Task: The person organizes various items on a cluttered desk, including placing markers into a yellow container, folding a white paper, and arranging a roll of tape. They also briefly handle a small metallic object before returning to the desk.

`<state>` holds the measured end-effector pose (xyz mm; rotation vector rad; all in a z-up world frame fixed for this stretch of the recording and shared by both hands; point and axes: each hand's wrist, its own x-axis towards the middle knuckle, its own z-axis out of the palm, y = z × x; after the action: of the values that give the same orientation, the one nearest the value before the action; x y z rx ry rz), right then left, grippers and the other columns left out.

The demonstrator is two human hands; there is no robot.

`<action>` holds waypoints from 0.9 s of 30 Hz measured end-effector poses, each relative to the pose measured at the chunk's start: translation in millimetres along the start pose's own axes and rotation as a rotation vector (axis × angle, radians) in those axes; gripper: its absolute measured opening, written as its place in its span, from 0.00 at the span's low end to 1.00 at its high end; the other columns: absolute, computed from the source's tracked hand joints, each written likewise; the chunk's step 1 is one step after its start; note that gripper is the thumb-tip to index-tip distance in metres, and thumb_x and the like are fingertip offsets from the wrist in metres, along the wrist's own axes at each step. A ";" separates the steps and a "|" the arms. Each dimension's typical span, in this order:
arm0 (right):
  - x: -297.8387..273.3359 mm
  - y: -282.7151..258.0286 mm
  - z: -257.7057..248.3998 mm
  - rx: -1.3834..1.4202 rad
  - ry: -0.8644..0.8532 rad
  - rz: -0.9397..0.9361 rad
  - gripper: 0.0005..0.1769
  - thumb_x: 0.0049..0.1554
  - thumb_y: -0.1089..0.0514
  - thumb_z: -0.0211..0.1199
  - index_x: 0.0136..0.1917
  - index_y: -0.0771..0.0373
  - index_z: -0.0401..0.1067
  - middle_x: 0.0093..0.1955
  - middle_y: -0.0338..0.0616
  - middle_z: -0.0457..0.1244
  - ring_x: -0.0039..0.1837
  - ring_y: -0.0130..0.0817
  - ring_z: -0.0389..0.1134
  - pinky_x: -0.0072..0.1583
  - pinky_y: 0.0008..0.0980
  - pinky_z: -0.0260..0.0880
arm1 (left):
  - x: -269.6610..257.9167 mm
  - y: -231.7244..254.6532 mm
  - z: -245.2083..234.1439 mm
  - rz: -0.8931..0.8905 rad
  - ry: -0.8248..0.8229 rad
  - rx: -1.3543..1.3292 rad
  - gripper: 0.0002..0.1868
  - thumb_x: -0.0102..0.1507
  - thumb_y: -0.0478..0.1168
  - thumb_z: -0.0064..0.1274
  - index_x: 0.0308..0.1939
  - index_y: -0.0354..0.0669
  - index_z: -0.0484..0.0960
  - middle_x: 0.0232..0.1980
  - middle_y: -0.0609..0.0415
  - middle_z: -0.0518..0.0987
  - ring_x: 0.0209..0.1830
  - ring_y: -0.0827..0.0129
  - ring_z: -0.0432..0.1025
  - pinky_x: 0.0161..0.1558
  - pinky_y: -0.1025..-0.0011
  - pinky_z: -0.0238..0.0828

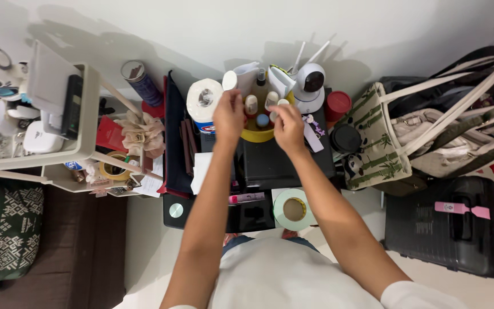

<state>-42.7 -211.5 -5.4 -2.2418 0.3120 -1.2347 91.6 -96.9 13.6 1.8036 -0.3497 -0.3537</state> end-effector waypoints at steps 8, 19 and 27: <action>-17.2 5.3 9.9 -0.028 0.004 -0.049 0.12 0.54 0.75 0.58 0.45 0.64 0.77 0.47 0.47 0.66 0.56 0.49 0.67 0.67 0.47 0.64 | 42.0 -47.2 40.2 0.575 -0.090 1.129 0.06 0.55 0.38 0.59 0.33 0.42 0.88 0.37 0.45 0.84 0.38 0.52 0.80 0.37 0.61 0.77; -15.0 11.9 7.1 -0.021 -0.060 -0.059 0.09 0.56 0.73 0.59 0.44 0.64 0.76 0.43 0.45 0.66 0.52 0.45 0.67 0.68 0.47 0.62 | 82.9 -86.9 84.2 0.580 -0.217 1.208 0.05 0.59 0.34 0.56 0.34 0.43 0.87 0.40 0.48 0.85 0.40 0.57 0.82 0.37 0.63 0.80; -15.3 11.2 6.0 -0.010 -0.063 -0.053 0.09 0.55 0.73 0.59 0.44 0.64 0.75 0.43 0.45 0.66 0.52 0.48 0.66 0.64 0.44 0.63 | 78.4 -54.9 67.6 0.672 -0.256 1.107 0.04 0.58 0.31 0.56 0.33 0.39 0.85 0.41 0.43 0.84 0.40 0.50 0.81 0.39 0.60 0.80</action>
<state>-45.5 -211.7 -25.1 -2.3059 0.2364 -1.1885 137.7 -174.8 -60.8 2.5224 -1.5067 0.1481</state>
